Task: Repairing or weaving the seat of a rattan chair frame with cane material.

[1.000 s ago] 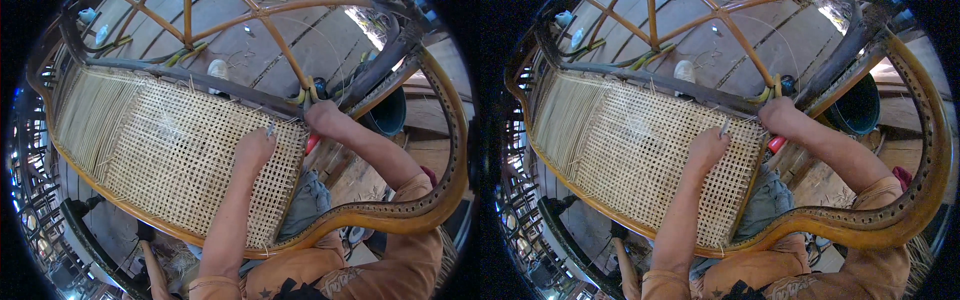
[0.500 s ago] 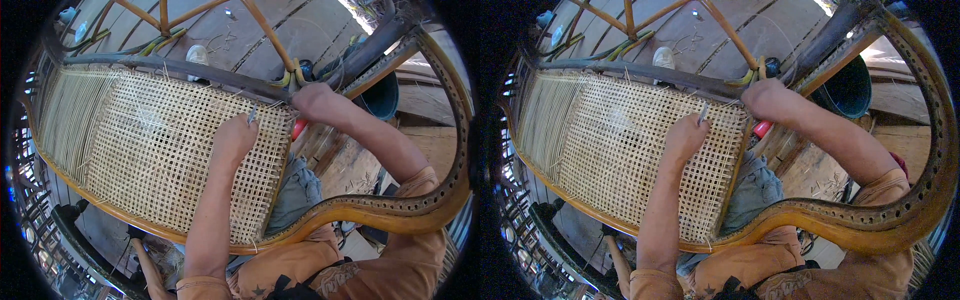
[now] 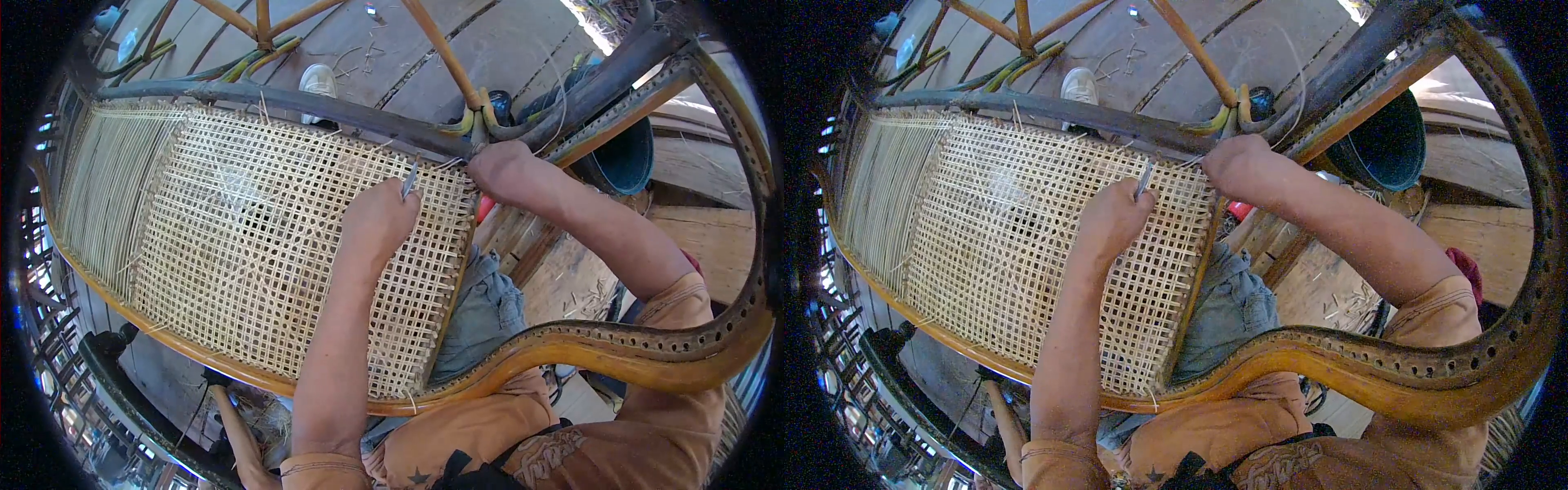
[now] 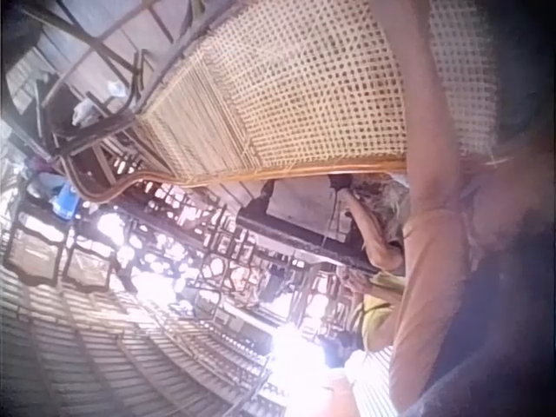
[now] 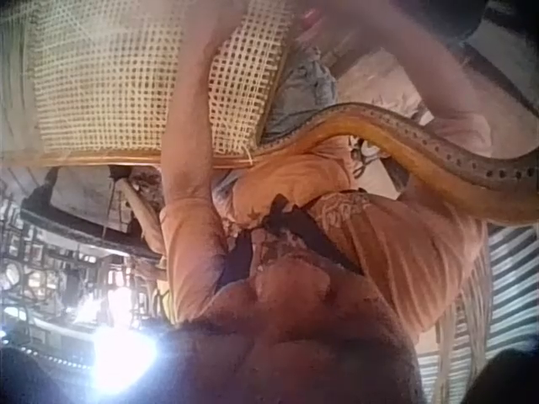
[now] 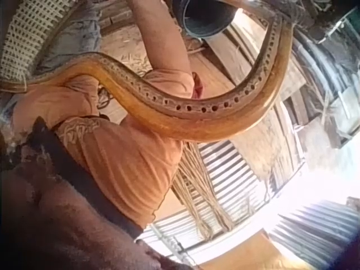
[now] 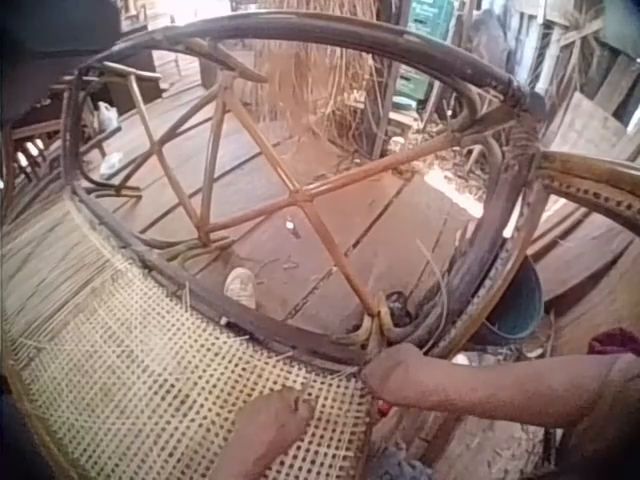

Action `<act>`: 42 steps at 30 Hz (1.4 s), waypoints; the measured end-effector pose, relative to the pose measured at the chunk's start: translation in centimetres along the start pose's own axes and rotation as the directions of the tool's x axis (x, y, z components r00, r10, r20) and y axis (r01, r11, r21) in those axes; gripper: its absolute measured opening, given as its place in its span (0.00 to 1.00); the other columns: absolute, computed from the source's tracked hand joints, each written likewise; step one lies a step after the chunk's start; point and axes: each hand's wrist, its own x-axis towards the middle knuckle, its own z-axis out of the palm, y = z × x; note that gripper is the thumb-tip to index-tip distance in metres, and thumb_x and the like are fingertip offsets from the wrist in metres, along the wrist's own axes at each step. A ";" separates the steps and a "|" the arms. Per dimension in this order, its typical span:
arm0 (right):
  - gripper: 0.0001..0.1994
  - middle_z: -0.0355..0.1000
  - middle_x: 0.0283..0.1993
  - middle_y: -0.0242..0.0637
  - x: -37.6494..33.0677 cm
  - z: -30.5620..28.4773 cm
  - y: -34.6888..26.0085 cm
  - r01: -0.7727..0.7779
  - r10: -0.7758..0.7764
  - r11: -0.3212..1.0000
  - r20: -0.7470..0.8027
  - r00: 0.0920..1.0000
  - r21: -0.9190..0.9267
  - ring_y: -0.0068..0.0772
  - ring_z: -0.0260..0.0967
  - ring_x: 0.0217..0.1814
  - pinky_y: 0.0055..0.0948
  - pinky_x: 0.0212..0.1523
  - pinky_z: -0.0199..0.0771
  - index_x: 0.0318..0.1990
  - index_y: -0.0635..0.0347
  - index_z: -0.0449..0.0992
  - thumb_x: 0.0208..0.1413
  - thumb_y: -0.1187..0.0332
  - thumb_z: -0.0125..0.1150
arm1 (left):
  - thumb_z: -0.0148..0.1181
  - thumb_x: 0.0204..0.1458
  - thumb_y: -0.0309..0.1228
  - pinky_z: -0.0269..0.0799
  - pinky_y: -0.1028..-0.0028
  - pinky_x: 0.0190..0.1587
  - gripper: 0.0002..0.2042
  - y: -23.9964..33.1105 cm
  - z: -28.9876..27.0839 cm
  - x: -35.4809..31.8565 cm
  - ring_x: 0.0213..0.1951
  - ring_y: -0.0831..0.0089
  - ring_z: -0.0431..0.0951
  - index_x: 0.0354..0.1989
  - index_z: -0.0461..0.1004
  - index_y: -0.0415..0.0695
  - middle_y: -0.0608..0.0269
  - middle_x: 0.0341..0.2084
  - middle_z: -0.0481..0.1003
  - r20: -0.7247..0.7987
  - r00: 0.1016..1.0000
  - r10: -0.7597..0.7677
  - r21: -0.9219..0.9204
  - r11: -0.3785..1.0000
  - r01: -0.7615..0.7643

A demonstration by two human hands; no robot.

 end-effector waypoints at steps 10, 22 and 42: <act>0.05 0.75 0.31 0.47 -0.7 -0.3 0.8 -0.099 0.091 0.960 0.041 0.995 0.261 0.50 0.74 0.37 0.43 0.35 0.74 0.27 0.61 0.77 0.44 0.73 0.55 | 0.44 0.56 0.38 0.72 0.54 0.41 0.17 0.0 -0.3 0.2 0.35 0.46 0.77 0.32 0.75 0.36 0.39 0.30 0.75 -0.002 0.994 0.111 -0.026 0.993 -0.111; 0.13 0.74 0.29 0.54 -2.8 -3.0 -0.9 -0.406 0.350 0.812 0.207 0.914 0.420 0.54 0.74 0.36 0.46 0.39 0.74 0.27 0.65 0.77 0.48 0.63 0.53 | 0.47 0.55 0.42 0.71 0.55 0.45 0.16 2.9 -1.5 2.5 0.40 0.49 0.77 0.36 0.77 0.43 0.48 0.35 0.77 0.362 0.917 0.166 0.321 0.901 -0.290; 0.13 0.73 0.30 0.55 -4.4 1.1 -1.5 -0.463 0.347 0.482 0.322 0.881 0.744 0.57 0.73 0.36 0.47 0.37 0.71 0.34 0.63 0.75 0.52 0.62 0.52 | 0.49 0.49 0.30 0.75 0.58 0.40 0.11 6.9 -0.6 3.5 0.37 0.55 0.80 0.31 0.79 0.40 0.49 0.32 0.79 0.370 0.861 0.349 0.500 0.706 -0.501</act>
